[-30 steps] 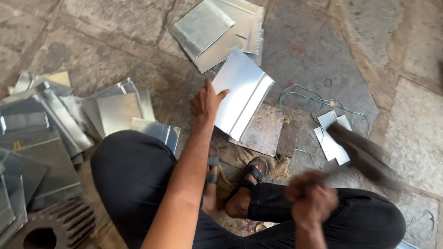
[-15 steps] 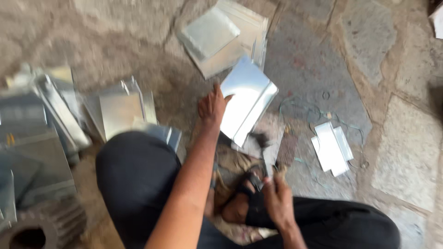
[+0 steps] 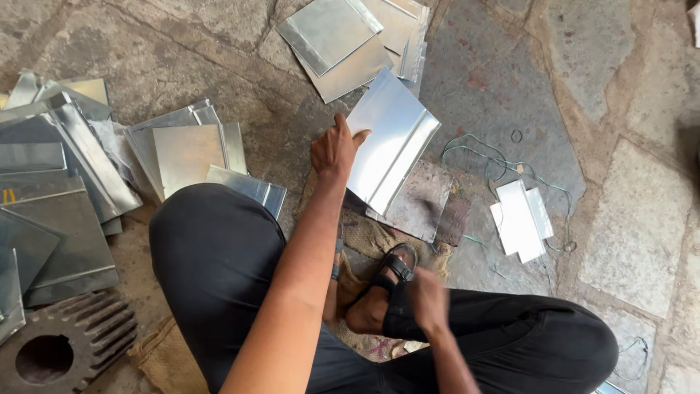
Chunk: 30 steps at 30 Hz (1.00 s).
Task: The person sits on the floor and uses a hammer to bend and flatten the edges of various metal sheets, handling them one at a time and placing them in a pile.
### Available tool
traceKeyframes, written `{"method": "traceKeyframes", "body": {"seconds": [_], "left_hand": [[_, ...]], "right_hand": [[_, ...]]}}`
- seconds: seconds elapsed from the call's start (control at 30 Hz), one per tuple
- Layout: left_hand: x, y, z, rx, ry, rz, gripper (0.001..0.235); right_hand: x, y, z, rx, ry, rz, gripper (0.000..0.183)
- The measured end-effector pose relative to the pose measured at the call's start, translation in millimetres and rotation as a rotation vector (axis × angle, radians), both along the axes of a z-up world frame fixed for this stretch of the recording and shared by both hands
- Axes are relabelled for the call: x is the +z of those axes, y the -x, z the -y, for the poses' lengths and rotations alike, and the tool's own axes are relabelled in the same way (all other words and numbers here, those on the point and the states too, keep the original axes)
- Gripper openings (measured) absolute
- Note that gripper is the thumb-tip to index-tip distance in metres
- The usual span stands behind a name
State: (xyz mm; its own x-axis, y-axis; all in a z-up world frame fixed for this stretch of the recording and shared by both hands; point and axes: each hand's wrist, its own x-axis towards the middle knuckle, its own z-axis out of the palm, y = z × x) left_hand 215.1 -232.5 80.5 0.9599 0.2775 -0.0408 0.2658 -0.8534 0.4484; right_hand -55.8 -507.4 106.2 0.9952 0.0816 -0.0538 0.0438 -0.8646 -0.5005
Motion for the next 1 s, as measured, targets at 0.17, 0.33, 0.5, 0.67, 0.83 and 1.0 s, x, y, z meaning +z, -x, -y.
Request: {"method": "traceKeyframes", "body": {"seconds": [0.17,0.33,0.5,0.67,0.83,1.0], "left_hand": [[6,-11,-4,-0.008,-0.091,0.090,0.064],[9,-11,-5,-0.004,-0.014,-0.027,0.068],[5,-11,-6,-0.017,-0.002,-0.066,0.071],[-4,-2,-1,-0.007,0.104,-0.133,0.070],[3,-1,-1,-0.053,-0.036,-0.032,0.068],[7,3,-4,-0.045,-0.037,-0.045,0.076]], "right_hand": [[54,-7,8,-0.099,-0.092,0.049,0.043],[123,-14,39,-0.146,-0.851,0.646,0.040],[49,-31,33,-0.194,-0.501,0.593,0.038],[6,-21,-2,-0.164,0.169,-0.174,0.036],[102,-15,-8,-0.433,-0.672,-0.317,0.035],[167,5,26,-0.413,-0.981,0.382,0.034]]}}
